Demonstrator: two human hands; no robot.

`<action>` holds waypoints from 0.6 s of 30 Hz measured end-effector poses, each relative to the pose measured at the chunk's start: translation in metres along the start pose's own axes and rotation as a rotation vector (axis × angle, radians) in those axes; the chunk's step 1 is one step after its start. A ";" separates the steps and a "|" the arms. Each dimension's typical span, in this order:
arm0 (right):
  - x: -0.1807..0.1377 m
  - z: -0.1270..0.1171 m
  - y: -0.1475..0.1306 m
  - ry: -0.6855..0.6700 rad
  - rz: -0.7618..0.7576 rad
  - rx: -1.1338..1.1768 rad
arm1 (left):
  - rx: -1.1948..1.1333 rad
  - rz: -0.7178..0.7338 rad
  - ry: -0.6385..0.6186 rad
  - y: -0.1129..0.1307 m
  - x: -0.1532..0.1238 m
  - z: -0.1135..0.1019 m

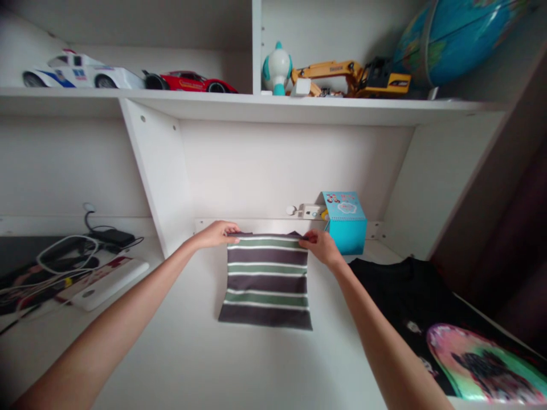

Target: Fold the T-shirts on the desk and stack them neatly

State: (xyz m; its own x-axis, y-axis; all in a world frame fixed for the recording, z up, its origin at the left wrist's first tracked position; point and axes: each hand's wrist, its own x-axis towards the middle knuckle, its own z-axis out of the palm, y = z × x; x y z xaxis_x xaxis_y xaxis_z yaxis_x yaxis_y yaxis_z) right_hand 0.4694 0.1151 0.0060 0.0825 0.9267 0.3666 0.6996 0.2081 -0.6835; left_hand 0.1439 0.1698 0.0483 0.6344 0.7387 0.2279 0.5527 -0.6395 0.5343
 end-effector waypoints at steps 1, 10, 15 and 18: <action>-0.003 -0.016 -0.012 0.050 -0.044 0.033 | -0.016 0.046 0.049 0.013 -0.003 -0.013; -0.152 -0.036 -0.114 -0.204 -0.482 -0.049 | 0.141 0.154 0.038 0.025 -0.060 -0.011; -0.174 -0.014 -0.105 -0.725 -0.486 -0.018 | 0.366 -0.078 -0.291 0.000 -0.089 0.035; -0.144 0.000 -0.073 -0.554 -0.415 -0.090 | 0.322 0.035 -0.217 0.036 -0.104 0.061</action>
State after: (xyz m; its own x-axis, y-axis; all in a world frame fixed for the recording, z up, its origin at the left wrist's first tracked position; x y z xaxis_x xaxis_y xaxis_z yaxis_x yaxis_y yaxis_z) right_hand 0.4066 -0.0330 0.0029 -0.5616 0.8044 0.1937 0.6529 0.5747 -0.4934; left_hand 0.1304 0.0566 -0.0057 0.7364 0.6750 0.0453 0.6482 -0.7232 0.2384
